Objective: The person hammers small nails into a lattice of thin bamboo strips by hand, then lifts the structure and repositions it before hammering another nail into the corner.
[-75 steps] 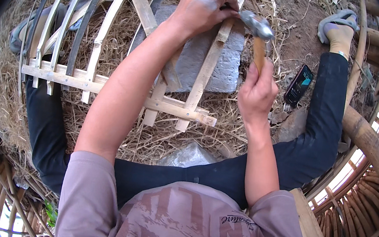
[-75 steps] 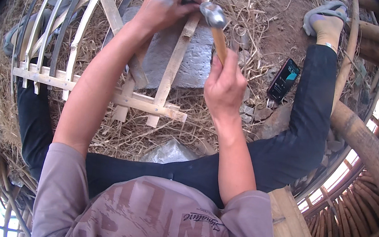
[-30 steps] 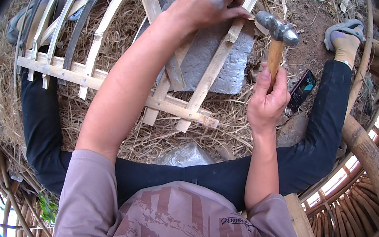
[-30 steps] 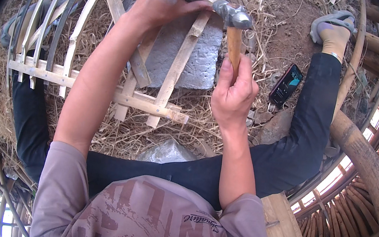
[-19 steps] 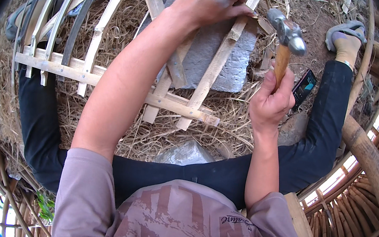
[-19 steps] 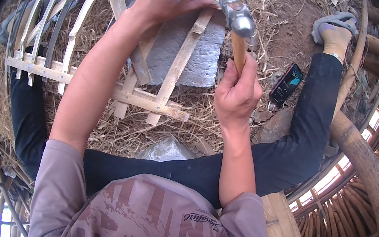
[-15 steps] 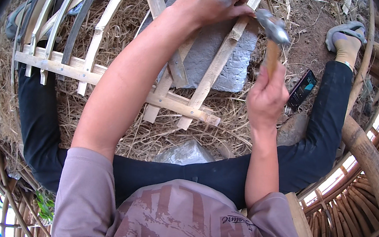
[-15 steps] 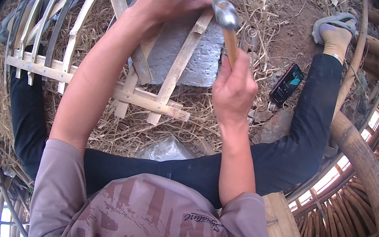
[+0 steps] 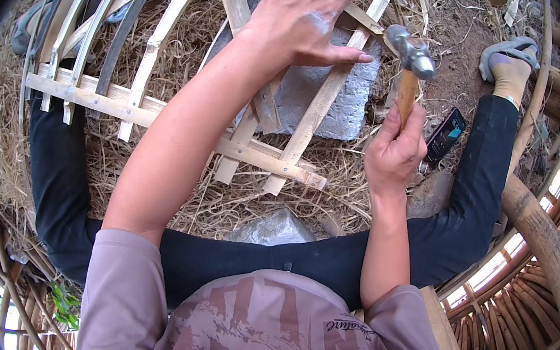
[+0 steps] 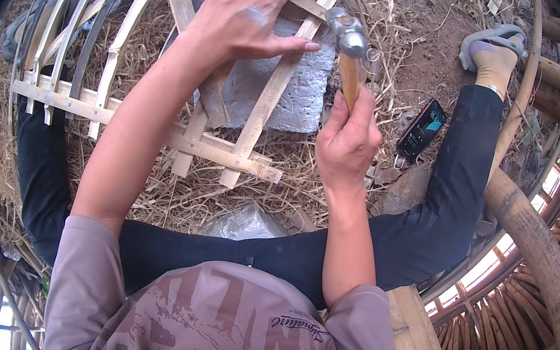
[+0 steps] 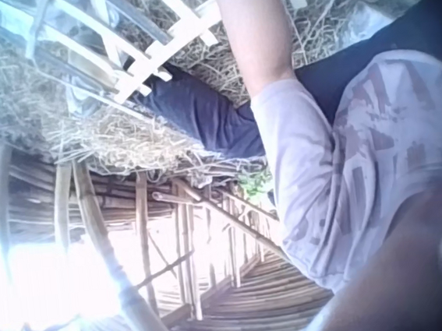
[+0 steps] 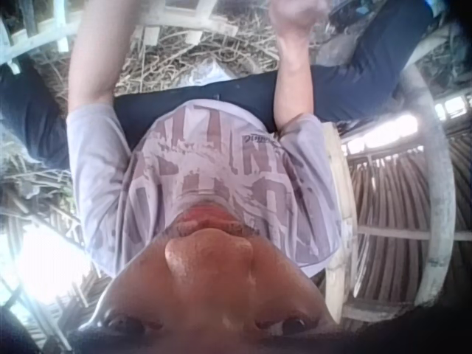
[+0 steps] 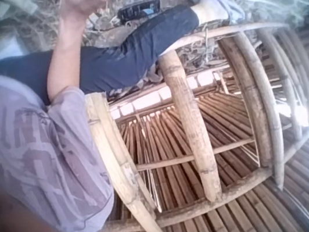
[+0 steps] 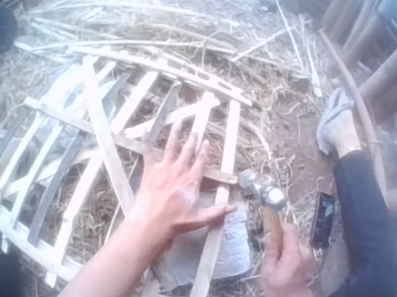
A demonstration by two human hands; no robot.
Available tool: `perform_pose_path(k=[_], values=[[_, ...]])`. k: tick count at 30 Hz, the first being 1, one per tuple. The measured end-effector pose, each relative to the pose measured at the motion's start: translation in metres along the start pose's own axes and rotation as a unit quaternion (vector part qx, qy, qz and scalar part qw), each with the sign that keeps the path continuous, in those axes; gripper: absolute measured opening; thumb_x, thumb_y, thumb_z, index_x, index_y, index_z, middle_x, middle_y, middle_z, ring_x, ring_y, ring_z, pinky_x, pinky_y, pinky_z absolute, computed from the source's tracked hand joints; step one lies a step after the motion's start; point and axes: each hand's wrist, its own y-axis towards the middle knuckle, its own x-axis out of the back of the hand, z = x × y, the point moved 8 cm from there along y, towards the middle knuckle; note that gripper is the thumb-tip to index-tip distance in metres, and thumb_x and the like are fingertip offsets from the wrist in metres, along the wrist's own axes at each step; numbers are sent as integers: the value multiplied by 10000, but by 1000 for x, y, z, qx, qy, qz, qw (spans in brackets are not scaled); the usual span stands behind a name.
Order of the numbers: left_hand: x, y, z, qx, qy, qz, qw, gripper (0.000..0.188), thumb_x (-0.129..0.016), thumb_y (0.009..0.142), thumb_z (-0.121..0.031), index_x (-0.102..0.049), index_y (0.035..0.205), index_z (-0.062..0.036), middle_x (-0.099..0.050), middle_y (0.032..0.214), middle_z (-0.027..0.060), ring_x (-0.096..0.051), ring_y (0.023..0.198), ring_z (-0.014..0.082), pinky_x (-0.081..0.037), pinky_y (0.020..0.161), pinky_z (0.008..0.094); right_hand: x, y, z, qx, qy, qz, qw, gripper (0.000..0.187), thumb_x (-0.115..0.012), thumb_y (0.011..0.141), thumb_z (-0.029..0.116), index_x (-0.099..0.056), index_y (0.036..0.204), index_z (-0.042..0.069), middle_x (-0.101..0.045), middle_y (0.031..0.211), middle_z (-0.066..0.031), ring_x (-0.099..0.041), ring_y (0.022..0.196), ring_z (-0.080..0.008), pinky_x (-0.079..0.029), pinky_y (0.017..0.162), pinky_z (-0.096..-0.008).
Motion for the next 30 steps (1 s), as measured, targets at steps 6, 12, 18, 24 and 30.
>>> perform_pose_path(k=[6, 12, 18, 24, 30], values=[[-6, 0, 5, 6, -32, -16, 999, 1173, -345, 829, -901, -292, 1580, -1, -261, 1659, 185, -243, 1529, 372, -14, 1213, 693, -7, 1, 5, -7, -16, 25, 1000, 180, -567, 1017, 91, -574, 1169, -6, -661, 784, -226, -690, 687, -430, -517, 574, -481], [-3, -4, 3, -9, -40, -28, 999, 1146, -390, 838, -870, -326, 1567, 12, -414, 1570, 183, -443, 1375, 351, -99, 1197, 697, -10, 1, 3, -7, -51, 21, 998, 194, -558, 1017, 88, -557, 1187, -4, -652, 748, -224, -693, 684, -431, -519, 566, -489], [2, -5, 1, 1, -16, -20, 1000, 1112, -404, 851, -849, -372, 1541, 22, -462, 1524, 181, -469, 1343, 316, -131, 1185, 692, -7, -3, 7, -19, -24, -4, 1000, 148, -539, 1032, 101, -545, 1129, -11, -629, 698, -203, -696, 623, -375, -504, 522, -458], [-6, -2, 2, 5, 6, -13, 1000, 1107, -341, 865, -862, -336, 1561, -1, -468, 1527, 179, -465, 1368, 329, -58, 1203, 715, -9, 10, 9, 0, -60, 35, 998, 153, -544, 1037, 115, -532, 1143, 6, -631, 675, -186, -693, 597, -378, -481, 490, -468], [-3, -3, 0, -3, 21, -19, 1000, 1091, -355, 869, -847, -348, 1561, -3, -444, 1548, 171, -452, 1377, 333, -97, 1192, 716, 18, 1, 5, 11, -14, -129, 991, 130, -525, 1055, 138, -540, 1089, 13, -619, 671, -198, -670, 580, -395, -467, 499, -467]])
